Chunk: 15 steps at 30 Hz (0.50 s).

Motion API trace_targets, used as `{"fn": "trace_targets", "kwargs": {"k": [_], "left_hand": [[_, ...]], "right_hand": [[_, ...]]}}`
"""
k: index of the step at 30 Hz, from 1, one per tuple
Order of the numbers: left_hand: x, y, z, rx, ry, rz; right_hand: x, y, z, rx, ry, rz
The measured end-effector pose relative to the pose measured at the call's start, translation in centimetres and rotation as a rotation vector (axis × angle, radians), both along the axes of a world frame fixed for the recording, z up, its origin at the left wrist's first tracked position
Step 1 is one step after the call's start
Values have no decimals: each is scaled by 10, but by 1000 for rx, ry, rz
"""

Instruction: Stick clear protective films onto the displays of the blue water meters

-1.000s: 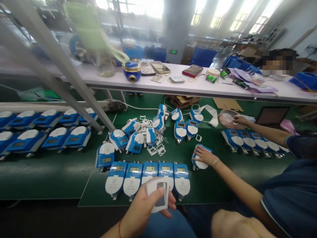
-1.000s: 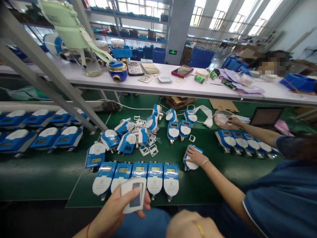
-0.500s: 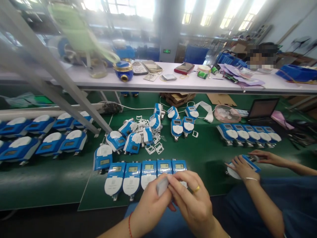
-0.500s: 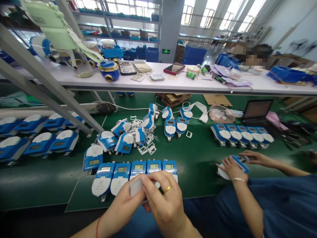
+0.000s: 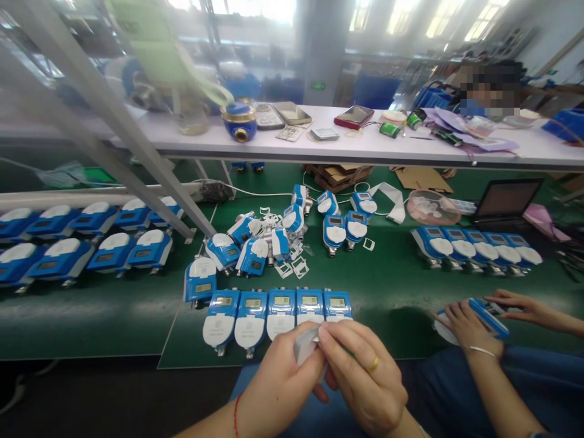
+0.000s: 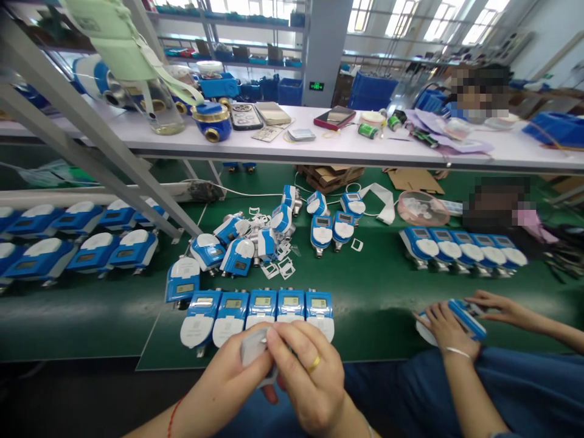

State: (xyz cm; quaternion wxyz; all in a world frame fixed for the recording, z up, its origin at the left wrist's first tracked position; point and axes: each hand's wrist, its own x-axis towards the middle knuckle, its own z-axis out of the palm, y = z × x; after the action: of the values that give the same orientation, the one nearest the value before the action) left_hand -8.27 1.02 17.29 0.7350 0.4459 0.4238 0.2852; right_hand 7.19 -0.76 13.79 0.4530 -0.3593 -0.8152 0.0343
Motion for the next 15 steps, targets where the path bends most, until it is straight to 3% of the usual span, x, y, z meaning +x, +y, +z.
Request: {"fn": "trace_targets", "kwargs": {"k": [5,10,15], "left_hand": [[-1,1,-1,-23,-3,7],[-2,1,-15,-90,-23,15],[-8,-8,-42,-191,-352,126]], "right_hand": [[-1,4,6,17,-22,-18],[4,11,13,55,-109,21],[2,17,3,55,-127,76]]}}
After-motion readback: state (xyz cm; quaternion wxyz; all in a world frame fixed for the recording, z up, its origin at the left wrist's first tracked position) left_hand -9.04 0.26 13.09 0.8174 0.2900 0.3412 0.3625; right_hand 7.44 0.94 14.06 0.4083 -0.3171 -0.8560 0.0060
